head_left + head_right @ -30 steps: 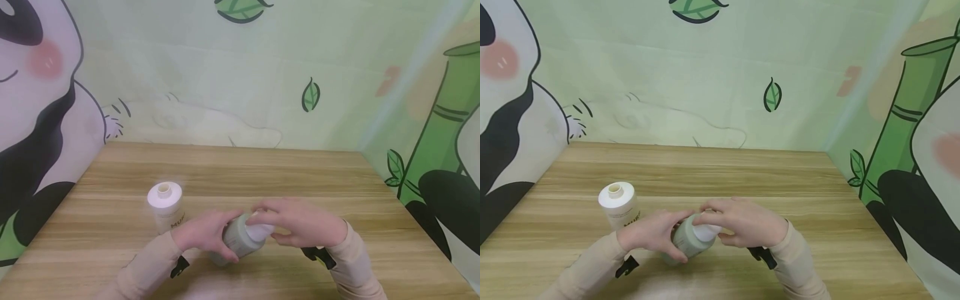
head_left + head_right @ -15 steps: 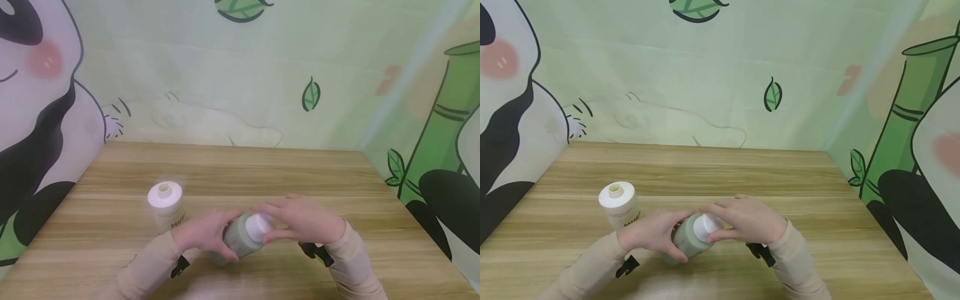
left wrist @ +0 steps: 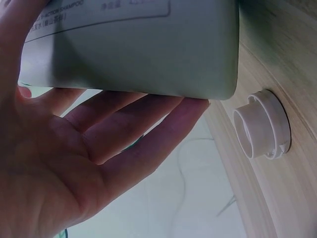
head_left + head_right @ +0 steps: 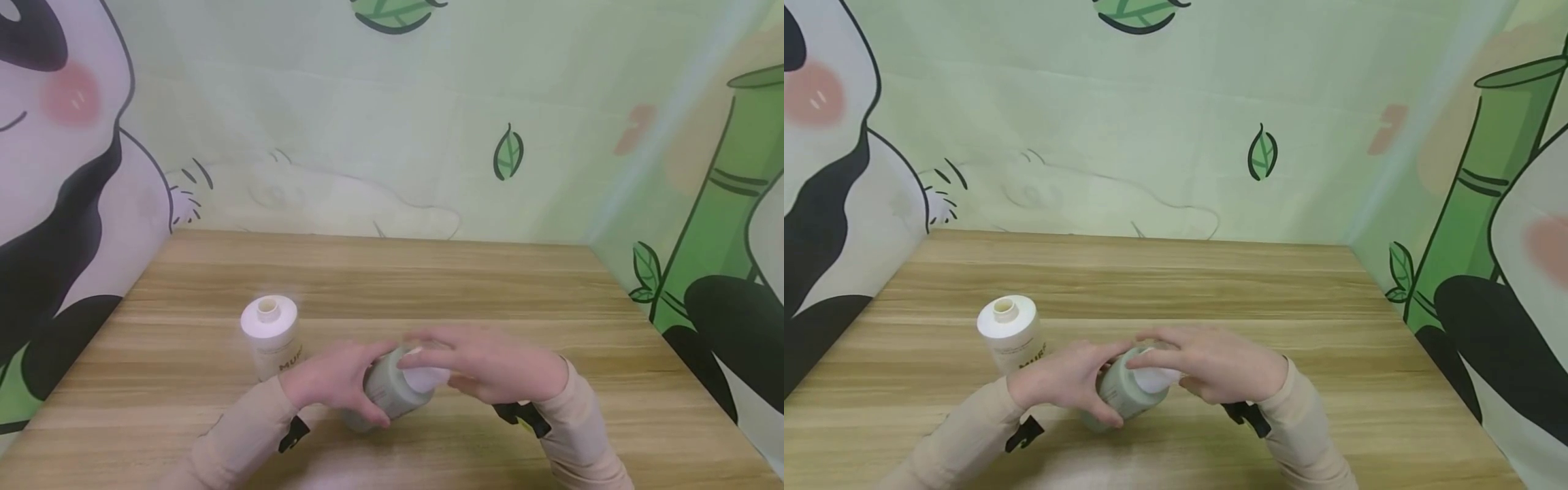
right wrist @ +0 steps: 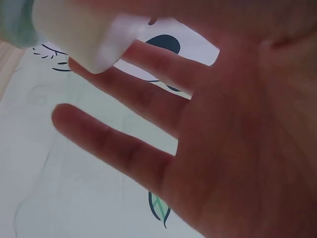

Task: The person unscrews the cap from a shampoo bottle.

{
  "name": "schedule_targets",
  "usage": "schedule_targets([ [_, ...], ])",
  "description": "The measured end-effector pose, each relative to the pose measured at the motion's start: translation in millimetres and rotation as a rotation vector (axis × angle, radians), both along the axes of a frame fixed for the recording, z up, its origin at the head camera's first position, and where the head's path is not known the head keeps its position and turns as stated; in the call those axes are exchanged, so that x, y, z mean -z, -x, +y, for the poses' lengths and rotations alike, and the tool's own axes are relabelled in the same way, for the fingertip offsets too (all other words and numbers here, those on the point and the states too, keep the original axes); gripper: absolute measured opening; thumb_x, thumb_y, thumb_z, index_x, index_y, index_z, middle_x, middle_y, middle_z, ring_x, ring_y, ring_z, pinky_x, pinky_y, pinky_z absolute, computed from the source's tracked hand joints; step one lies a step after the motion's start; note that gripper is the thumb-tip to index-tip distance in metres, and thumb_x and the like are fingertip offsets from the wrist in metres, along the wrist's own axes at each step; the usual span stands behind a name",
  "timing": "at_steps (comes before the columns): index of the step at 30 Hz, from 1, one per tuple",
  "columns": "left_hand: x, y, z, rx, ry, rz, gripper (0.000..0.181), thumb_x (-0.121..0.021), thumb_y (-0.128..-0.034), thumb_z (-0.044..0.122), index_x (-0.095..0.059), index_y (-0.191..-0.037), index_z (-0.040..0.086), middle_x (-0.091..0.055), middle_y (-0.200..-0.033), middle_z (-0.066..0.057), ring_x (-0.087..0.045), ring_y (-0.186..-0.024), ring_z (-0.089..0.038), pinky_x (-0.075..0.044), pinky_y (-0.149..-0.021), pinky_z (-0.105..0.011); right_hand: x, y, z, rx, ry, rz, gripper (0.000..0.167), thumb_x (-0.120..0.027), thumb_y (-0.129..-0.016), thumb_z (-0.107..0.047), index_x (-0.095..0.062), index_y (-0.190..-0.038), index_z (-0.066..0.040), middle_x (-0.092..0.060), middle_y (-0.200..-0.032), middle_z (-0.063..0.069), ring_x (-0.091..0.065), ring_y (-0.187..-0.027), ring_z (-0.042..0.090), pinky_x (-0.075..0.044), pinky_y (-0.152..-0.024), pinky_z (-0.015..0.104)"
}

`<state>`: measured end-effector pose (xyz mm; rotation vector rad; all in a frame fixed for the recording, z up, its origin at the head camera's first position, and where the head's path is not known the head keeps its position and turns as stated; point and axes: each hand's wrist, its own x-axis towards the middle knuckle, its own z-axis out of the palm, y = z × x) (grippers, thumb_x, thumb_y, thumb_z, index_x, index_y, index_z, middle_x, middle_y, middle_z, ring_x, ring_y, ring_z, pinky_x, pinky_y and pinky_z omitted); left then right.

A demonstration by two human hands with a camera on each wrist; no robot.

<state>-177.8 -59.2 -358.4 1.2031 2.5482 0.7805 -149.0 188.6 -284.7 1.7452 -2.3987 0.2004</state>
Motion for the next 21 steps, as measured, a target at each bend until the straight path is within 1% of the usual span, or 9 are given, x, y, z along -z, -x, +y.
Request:
schedule_targets([
  [2, -0.2, -0.7, 0.1, -0.002, 0.002, 0.001, 0.08, -0.088, -0.0612, 0.04, -0.051, -0.127, 0.015, -0.07, -0.103, 0.0, -0.063, -0.088, -0.01, -0.049, -0.074, -0.023, -0.4, -0.4, 0.2, 0.025, -0.006, -0.04, 0.062, -0.076, -0.082, -0.019, -0.048, -0.137, -0.017, -0.056, -0.134, 0.009, -0.059, -0.119, 0.022, -0.052, -0.096, 0.037],
  [4, -0.8, -1.4, 0.1, -0.007, -0.003, -0.009, 0.082, -0.089, -0.0613, 0.039, -0.051, -0.131, 0.015, -0.07, -0.104, 0.0, -0.063, -0.089, -0.011, -0.049, -0.075, -0.023, -1.2, -0.8, 0.0, 0.074, -0.02, -0.09, 0.065, -0.072, -0.085, -0.036, -0.046, -0.14, -0.015, -0.055, -0.136, 0.007, -0.057, -0.121, 0.021, -0.05, -0.098, 0.038],
  [5, -1.0, -1.7, 0.2, -0.008, -0.008, -0.015, 0.084, -0.089, -0.0613, 0.038, -0.05, -0.132, 0.015, -0.07, -0.105, -0.001, -0.063, -0.09, -0.011, -0.049, -0.076, -0.024, -1.6, -0.9, -0.4, 0.108, -0.03, -0.113, 0.065, -0.068, -0.087, -0.042, -0.045, -0.141, -0.015, -0.056, -0.136, 0.005, -0.058, -0.121, 0.019, -0.05, -0.098, 0.037],
  [8, -1.7, -2.2, 0.0, -0.011, -0.009, -0.015, 0.084, -0.089, -0.0614, 0.038, -0.05, -0.133, 0.015, -0.069, -0.105, 0.0, -0.063, -0.09, -0.01, -0.049, -0.077, -0.024, -3.2, -2.1, -1.0, 0.218, -0.068, -0.131, 0.062, -0.056, -0.092, -0.051, -0.046, -0.141, -0.015, -0.06, -0.132, 0.0, -0.062, -0.112, 0.014, -0.051, -0.094, 0.037],
  [11, -1.7, -2.2, 0.0, -0.006, -0.006, -0.007, 0.079, -0.088, -0.0616, 0.038, -0.052, -0.127, 0.014, -0.069, -0.103, 0.0, -0.063, -0.088, -0.009, -0.05, -0.076, -0.023, -4.2, -3.4, -1.5, 0.285, -0.103, -0.098, 0.057, -0.048, -0.095, -0.054, -0.051, -0.137, -0.015, -0.065, -0.125, -0.002, -0.065, -0.1, 0.009, -0.051, -0.086, 0.037],
  [14, -1.4, -1.9, 0.1, -0.004, -0.003, -0.01, 0.077, -0.088, -0.0617, 0.038, -0.052, -0.125, 0.014, -0.069, -0.103, 0.0, -0.063, -0.088, -0.01, -0.05, -0.076, -0.023, -4.5, -4.1, -2.7, 0.295, -0.11, -0.066, 0.055, -0.044, -0.096, -0.055, -0.055, -0.132, -0.015, -0.069, -0.116, -0.004, -0.066, -0.089, 0.007, -0.05, -0.081, 0.034],
  [16, -1.3, -1.8, 0.1, -0.003, -0.003, -0.009, 0.078, -0.088, -0.0615, 0.038, -0.052, -0.126, 0.013, -0.069, -0.103, 0.0, -0.063, -0.089, -0.01, -0.05, -0.076, -0.023, -4.2, -4.4, -3.2, 0.288, -0.104, -0.046, 0.052, -0.045, -0.097, -0.053, -0.056, -0.129, -0.015, -0.071, -0.112, -0.005, -0.065, -0.082, 0.005, -0.049, -0.078, 0.032],
  [19, -1.1, -1.9, 0.3, -0.002, -0.004, -0.009, 0.078, -0.088, -0.0616, 0.038, -0.052, -0.126, 0.014, -0.069, -0.103, 0.001, -0.062, -0.088, -0.01, -0.05, -0.076, -0.023, -3.5, -4.8, -2.9, 0.26, -0.089, -0.014, 0.044, -0.05, -0.097, -0.049, -0.058, -0.127, -0.018, -0.069, -0.112, -0.007, -0.064, -0.082, 0.005, -0.05, -0.077, 0.031],
  [21, -0.9, -1.8, 0.3, 0.001, -0.009, -0.01, 0.076, -0.088, -0.0619, 0.038, -0.053, -0.125, 0.014, -0.068, -0.102, 0.001, -0.062, -0.088, -0.009, -0.049, -0.076, -0.023, -3.4, -4.4, -2.3, 0.212, -0.074, 0.006, 0.037, -0.058, -0.095, -0.041, -0.058, -0.125, -0.02, -0.067, -0.113, -0.007, -0.063, -0.085, 0.007, -0.052, -0.077, 0.03],
])
